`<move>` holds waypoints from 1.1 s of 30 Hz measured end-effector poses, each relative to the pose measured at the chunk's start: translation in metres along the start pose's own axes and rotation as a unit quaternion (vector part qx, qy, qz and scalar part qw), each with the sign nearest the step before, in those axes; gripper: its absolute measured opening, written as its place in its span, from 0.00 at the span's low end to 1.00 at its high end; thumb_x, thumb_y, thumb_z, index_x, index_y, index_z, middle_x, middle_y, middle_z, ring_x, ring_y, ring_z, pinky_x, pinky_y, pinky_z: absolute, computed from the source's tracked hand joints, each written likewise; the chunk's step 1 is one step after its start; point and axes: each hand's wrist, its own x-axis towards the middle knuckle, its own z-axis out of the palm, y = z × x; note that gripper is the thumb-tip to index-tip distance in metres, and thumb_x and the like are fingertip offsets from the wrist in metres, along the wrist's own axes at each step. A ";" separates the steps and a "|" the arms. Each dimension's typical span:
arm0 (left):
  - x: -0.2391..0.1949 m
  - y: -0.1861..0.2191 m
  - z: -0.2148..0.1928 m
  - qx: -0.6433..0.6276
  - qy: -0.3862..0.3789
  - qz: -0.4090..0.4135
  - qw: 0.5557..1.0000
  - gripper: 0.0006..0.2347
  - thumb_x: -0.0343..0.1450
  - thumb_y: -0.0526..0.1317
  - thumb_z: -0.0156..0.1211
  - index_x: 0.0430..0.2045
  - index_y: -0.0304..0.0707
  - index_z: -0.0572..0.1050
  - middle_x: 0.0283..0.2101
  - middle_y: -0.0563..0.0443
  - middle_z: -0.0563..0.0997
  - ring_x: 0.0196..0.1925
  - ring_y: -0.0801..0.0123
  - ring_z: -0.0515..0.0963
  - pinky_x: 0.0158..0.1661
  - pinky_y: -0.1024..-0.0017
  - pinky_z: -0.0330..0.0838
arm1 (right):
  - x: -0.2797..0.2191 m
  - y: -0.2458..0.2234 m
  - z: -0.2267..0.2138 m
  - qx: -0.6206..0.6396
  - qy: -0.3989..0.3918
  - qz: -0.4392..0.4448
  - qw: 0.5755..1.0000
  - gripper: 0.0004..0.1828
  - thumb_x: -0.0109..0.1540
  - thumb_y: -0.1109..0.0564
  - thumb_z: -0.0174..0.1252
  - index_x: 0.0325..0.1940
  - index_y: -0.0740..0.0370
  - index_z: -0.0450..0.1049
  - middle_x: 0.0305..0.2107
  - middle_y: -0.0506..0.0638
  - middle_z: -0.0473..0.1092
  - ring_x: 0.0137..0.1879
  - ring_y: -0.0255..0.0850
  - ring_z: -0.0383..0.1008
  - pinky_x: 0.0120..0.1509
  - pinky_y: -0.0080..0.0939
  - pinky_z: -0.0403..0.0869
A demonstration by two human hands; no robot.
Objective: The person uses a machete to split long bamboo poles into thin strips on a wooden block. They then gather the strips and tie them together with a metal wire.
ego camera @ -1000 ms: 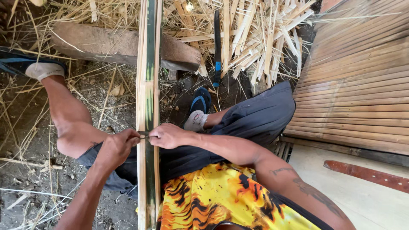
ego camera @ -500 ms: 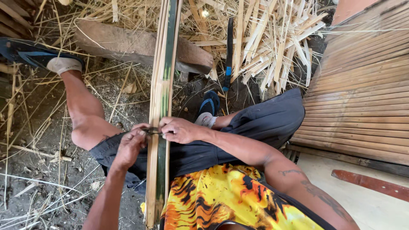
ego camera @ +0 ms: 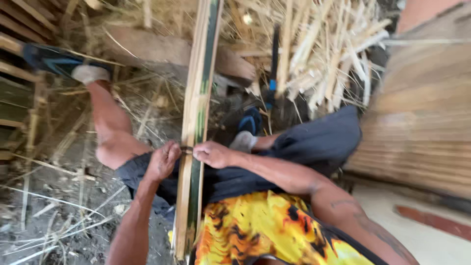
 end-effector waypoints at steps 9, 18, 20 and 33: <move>-0.012 -0.035 0.031 -0.228 0.158 -0.056 0.959 0.13 0.81 0.39 0.47 0.28 0.33 0.71 0.28 0.54 0.74 0.30 0.76 0.70 0.35 0.76 0.67 | 0.021 -0.043 -0.006 -0.011 -0.010 -0.045 0.999 0.04 0.65 0.61 0.58 0.40 0.65 0.76 0.38 0.54 0.76 0.45 0.49 0.80 0.51 0.45 0.77; -0.028 0.000 0.050 -0.304 0.302 -0.195 0.882 0.18 0.69 0.28 0.62 0.52 0.45 0.70 0.41 0.60 0.80 0.38 0.79 0.81 0.40 0.79 0.77 | 0.028 -0.048 -0.015 -0.090 0.002 -0.090 0.992 0.07 0.66 0.61 0.61 0.48 0.65 0.77 0.47 0.56 0.76 0.53 0.51 0.78 0.58 0.44 0.76; -0.030 -0.003 0.056 -0.192 0.286 -0.181 0.921 0.08 0.71 0.30 0.66 0.41 0.30 0.76 0.38 0.51 0.84 0.39 0.78 0.82 0.41 0.78 0.77 | 0.027 -0.049 -0.016 -0.094 0.002 -0.082 0.992 0.07 0.66 0.64 0.60 0.48 0.64 0.78 0.48 0.56 0.76 0.54 0.50 0.78 0.59 0.43 0.76; -0.022 0.031 0.045 -0.059 0.284 -0.085 0.953 0.08 0.68 0.33 0.70 0.38 0.33 0.79 0.37 0.49 0.86 0.39 0.70 0.84 0.42 0.73 0.79 | 0.027 -0.025 -0.001 0.112 0.095 0.118 0.982 0.08 0.64 0.72 0.60 0.44 0.72 0.68 0.39 0.52 0.73 0.49 0.37 0.81 0.51 0.33 0.80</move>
